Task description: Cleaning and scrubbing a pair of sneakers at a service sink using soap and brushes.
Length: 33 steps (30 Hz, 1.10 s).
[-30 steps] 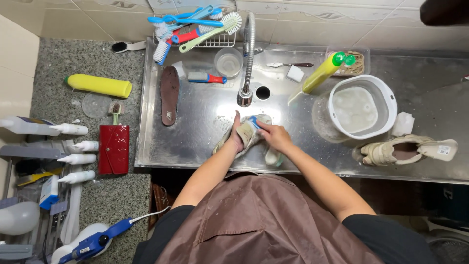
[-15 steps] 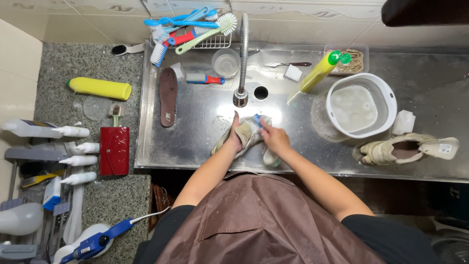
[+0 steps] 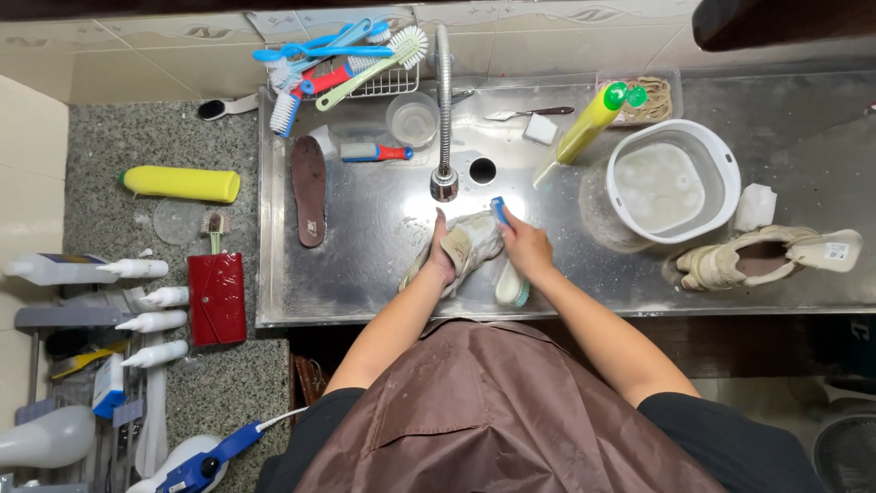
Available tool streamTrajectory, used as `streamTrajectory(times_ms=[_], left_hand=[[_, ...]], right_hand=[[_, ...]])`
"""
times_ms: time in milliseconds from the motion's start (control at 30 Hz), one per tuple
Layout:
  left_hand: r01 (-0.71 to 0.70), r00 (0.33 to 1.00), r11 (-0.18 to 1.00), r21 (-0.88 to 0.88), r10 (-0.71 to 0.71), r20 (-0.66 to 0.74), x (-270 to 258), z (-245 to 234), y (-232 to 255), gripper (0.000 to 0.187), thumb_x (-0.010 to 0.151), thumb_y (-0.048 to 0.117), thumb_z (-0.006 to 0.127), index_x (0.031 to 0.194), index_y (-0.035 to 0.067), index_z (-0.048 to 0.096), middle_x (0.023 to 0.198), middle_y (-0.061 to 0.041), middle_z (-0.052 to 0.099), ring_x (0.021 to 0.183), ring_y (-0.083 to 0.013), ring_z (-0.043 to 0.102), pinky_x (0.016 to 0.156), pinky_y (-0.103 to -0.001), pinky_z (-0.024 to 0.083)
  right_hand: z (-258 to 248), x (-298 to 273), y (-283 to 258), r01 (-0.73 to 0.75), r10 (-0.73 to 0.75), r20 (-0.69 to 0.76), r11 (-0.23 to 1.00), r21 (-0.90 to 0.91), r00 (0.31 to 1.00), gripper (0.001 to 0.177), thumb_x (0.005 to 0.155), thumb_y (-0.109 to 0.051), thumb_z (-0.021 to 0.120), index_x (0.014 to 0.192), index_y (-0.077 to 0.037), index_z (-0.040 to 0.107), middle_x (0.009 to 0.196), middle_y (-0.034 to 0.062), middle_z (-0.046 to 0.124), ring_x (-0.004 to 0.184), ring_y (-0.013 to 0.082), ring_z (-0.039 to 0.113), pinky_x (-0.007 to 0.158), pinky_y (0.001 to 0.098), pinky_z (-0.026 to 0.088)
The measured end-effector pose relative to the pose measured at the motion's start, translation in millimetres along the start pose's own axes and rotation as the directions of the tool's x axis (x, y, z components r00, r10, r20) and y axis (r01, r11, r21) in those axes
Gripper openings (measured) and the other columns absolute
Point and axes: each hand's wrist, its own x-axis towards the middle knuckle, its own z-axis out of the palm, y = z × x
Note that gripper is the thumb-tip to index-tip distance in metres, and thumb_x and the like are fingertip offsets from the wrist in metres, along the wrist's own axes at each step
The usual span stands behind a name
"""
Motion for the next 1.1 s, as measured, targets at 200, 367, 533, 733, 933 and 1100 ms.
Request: streamTrajectory(times_ms=[200,367,533,733,933,1100], left_hand=[[0.003,1.000,1.000,0.004,-0.003,-0.002,-12.7,13.0,10.3,0.113,0.081,0.092,0.034,0.152,0.005,0.046,0.148,-0.018,0.057,0.133,-0.0396,0.056,0.111,-0.050,0.044],[0.001,1.000,0.999,-0.040,-0.001,-0.009,-18.5,24.6,22.5,0.117,0.081,0.093,0.035,0.152,0.001,0.046,0.147,-0.022,0.057,0.132,-0.0410,0.056,0.113,-0.052,0.043],[-0.007,0.997,0.997,-0.077,0.001,-0.074,-16.2,20.7,35.8,0.123,0.075,0.097,0.036,0.150,-0.001,0.047,0.146,-0.023,0.056,0.129,-0.0414,0.056,0.111,-0.053,0.044],[-0.065,0.996,0.991,-0.117,0.058,-0.061,-7.5,8.2,45.6,0.118,0.077,0.096,0.044,0.147,0.000,0.052,0.142,-0.020,0.059,0.125,-0.0388,0.058,0.108,-0.050,0.047],[-0.084,0.994,0.991,-0.101,0.076,-0.076,-7.6,-1.9,52.2,0.120,0.076,0.096,0.045,0.142,-0.004,0.054,0.139,-0.022,0.060,0.123,-0.0405,0.060,0.107,-0.052,0.048],[-0.069,0.994,0.991,-0.118,0.059,-0.087,0.5,-12.2,57.1,0.118,0.074,0.096,0.045,0.141,-0.001,0.053,0.139,-0.021,0.060,0.125,-0.0414,0.057,0.109,-0.053,0.045]], right_hand=[[5.8,-4.9,-9.7,0.038,-0.008,0.147,0.978,-0.203,0.989,0.044,0.101,-0.047,0.053,0.145,-0.042,0.056,0.075,0.0161,0.072,0.068,0.0358,0.072,0.069,0.0464,0.059],[26.0,-30.7,-6.2,0.004,-0.007,-0.108,1.000,-0.022,0.994,0.046,0.100,-0.043,0.058,0.145,-0.036,0.057,0.073,0.0193,0.071,0.068,0.0395,0.070,0.068,0.0487,0.055],[34.3,-27.8,-16.5,0.103,-0.101,-0.120,0.995,0.010,0.988,0.050,0.095,-0.040,0.062,0.145,-0.035,0.058,0.070,0.0226,0.068,0.067,0.0424,0.069,0.065,0.0509,0.054],[38.3,-15.0,-32.9,-0.013,0.024,-0.285,0.999,0.041,0.958,0.046,0.103,-0.038,0.060,0.149,-0.033,0.055,0.070,0.0203,0.068,0.066,0.0415,0.067,0.065,0.0511,0.053],[38.7,-16.6,-17.3,0.332,-0.347,-0.170,0.937,-0.109,0.922,0.050,0.097,-0.038,0.061,0.147,-0.037,0.055,0.073,0.0160,0.070,0.064,0.0374,0.069,0.062,0.0486,0.054],[55.1,-18.6,-27.7,0.297,-0.314,-0.136,0.946,-0.128,0.940,0.049,0.102,-0.036,0.060,0.150,-0.035,0.053,0.070,0.0141,0.069,0.060,0.0352,0.066,0.060,0.0475,0.053]])
